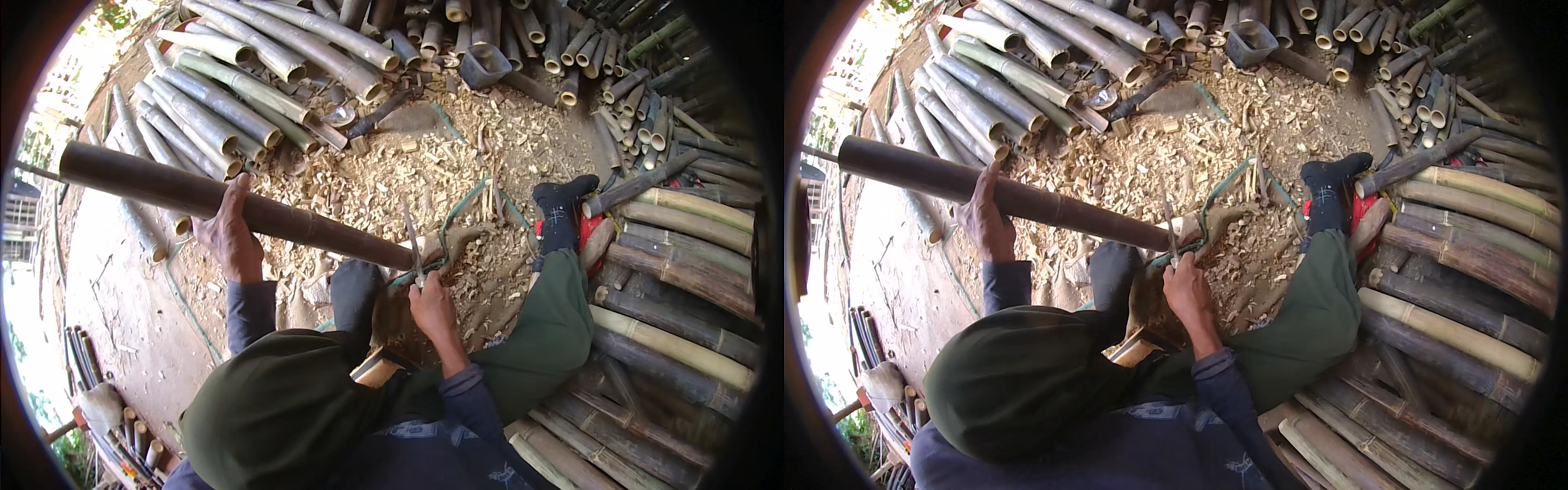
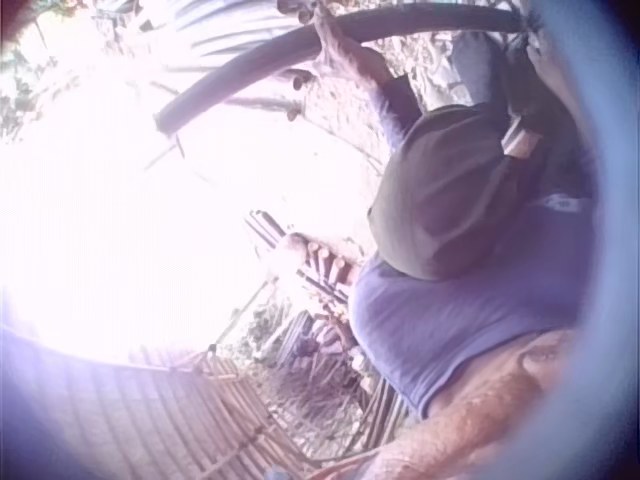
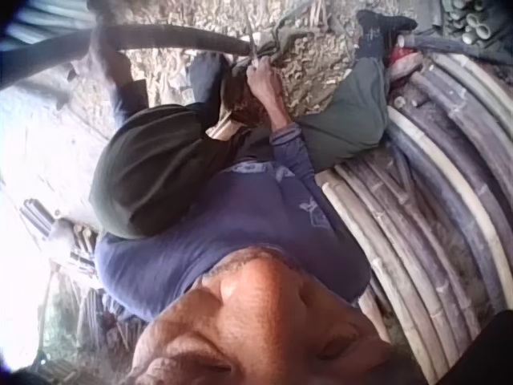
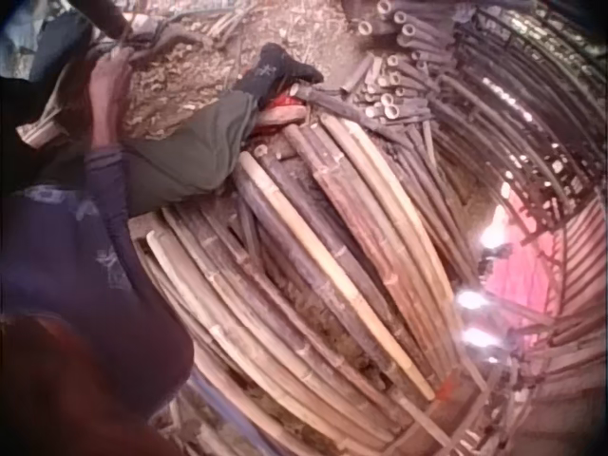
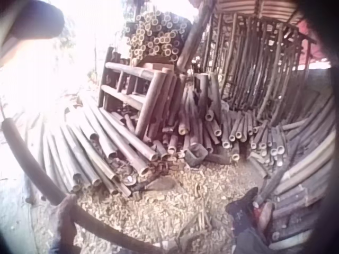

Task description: The person sits on the ground and uses a knife to shave the outer layer off a long bamboo pole. They hold the pole with their left hand and scrape the surface with the knife in their right hand, creating wood shavings. The person periodically rotates the pole to work on different sides and places the finished pole aside.

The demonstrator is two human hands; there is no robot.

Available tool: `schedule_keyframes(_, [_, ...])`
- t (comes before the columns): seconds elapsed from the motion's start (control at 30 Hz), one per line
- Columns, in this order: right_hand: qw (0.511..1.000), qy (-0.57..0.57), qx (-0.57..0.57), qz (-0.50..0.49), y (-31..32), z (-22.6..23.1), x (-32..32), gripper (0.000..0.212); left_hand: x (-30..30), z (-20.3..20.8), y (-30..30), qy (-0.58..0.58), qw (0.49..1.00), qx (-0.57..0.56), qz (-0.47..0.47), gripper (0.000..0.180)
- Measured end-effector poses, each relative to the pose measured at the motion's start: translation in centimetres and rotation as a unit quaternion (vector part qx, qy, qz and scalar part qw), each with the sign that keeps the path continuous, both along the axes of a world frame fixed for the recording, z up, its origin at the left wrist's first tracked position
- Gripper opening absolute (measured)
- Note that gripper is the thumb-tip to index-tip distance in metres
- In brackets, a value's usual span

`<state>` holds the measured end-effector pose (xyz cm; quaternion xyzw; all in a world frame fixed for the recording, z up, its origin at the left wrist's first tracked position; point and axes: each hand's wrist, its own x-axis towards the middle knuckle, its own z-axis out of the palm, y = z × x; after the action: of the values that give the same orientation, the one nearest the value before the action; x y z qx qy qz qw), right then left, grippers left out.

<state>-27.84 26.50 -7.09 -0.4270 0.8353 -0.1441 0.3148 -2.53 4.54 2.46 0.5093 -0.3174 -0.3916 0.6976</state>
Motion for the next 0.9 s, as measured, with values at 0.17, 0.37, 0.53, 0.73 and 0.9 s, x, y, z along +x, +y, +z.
schedule_keyframes(0.17, [0.984,-0.069,-0.165,-0.005,-0.8,7.3,0.8,0.029,-0.4,0.4,0.8,-0.006,1.000,0.004,-0.001,0.042])
schedule_keyframes(0.37, [0.999,0.034,0.015,-0.010,1.3,-3.5,-1.3,0.038,-1.2,0.5,0.3,0.000,1.000,-0.011,-0.010,0.042])
schedule_keyframes(0.53, [0.982,-0.081,-0.169,-0.028,-0.7,6.7,-0.6,0.031,2.3,-0.7,0.6,0.041,0.994,0.013,-0.104,0.040])
schedule_keyframes(0.73, [1.000,0.001,0.011,-0.012,1.7,-1.2,0.0,0.034,2.0,0.0,0.7,0.033,0.986,-0.009,-0.164,0.045])
schedule_keyframes(0.9, [0.994,-0.067,-0.085,-0.019,0.5,2.4,-0.8,0.036,2.5,0.1,0.5,0.104,0.992,0.029,-0.059,0.045])
